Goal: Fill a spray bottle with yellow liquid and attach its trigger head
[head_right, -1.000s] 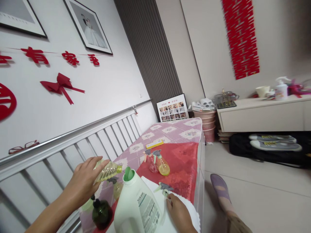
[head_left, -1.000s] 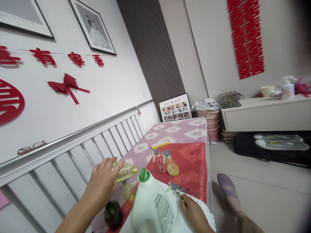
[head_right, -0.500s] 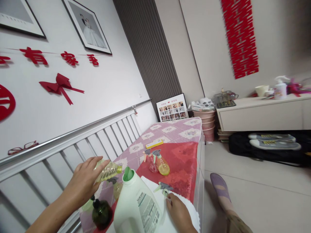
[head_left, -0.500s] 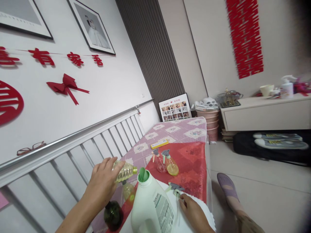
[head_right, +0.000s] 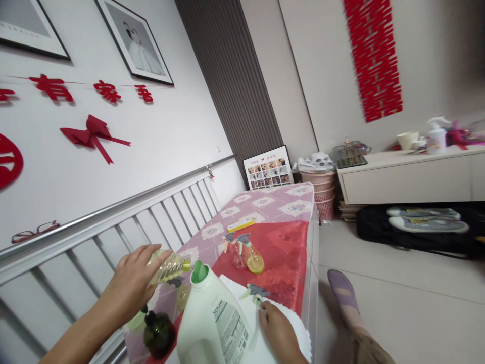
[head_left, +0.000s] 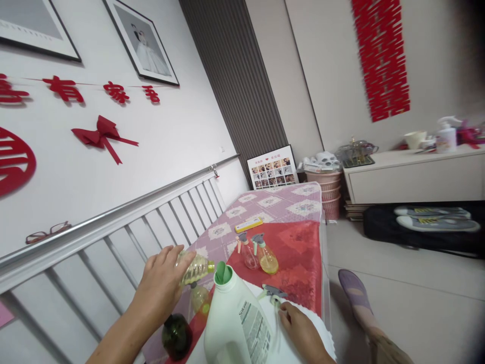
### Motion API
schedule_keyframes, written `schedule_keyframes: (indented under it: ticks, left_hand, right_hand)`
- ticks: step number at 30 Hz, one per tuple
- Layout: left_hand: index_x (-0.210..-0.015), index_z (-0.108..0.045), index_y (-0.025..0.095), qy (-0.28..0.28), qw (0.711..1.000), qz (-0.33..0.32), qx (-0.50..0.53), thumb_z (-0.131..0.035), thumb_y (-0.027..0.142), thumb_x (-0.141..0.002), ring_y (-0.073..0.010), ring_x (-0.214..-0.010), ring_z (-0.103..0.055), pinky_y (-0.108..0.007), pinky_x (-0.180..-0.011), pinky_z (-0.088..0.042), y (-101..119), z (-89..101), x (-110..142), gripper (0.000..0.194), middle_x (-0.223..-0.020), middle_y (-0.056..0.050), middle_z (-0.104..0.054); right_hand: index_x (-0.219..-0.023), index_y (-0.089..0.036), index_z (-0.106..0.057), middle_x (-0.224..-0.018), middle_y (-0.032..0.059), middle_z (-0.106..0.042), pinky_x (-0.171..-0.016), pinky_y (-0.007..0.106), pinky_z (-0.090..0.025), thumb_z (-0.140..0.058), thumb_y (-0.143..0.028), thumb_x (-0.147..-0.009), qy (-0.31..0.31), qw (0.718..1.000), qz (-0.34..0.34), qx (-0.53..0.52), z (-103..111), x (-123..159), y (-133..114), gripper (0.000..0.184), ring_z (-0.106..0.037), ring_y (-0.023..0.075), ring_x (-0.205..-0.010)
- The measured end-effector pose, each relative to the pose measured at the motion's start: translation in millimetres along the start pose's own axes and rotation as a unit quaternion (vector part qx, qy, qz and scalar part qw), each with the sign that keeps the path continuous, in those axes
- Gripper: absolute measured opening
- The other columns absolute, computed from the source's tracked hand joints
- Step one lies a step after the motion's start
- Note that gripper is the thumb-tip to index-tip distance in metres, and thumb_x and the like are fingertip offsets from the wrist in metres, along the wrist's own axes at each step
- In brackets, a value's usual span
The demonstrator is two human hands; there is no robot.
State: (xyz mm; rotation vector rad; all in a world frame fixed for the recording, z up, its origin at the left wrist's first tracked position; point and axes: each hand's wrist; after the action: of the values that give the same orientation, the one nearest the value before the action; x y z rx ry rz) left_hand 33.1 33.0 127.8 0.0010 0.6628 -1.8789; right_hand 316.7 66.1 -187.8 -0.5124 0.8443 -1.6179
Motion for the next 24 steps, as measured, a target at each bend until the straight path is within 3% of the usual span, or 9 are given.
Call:
schedule_keyframes:
  ticks: [24]
  left_hand:
    - [-0.139,-0.049,0.035,0.003,0.999,-0.028,-0.023,-0.038,-0.003,-0.077,-0.0345,-0.138,-0.046,-0.054,-0.106,-0.041,5.4,7.4,-5.6,0.074,-0.149,-0.007,-0.054]
  right_hand:
    - [-0.089,-0.022,-0.063,-0.083,0.0075,-0.076,-0.075,0.031,-0.048,-0.037,-0.034,-0.086,0.007,1.0,0.006,-0.008,-1.4,0.3,2.6,0.029,-0.071,0.0237,-0.08]
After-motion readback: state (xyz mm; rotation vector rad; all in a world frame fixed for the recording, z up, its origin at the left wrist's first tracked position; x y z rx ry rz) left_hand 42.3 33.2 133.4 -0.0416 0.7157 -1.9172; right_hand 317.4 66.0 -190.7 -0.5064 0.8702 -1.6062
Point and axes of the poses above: each hand's wrist, its own x-axis away from the middle knuckle, its own z-axis out of the back of the hand, y = z × x
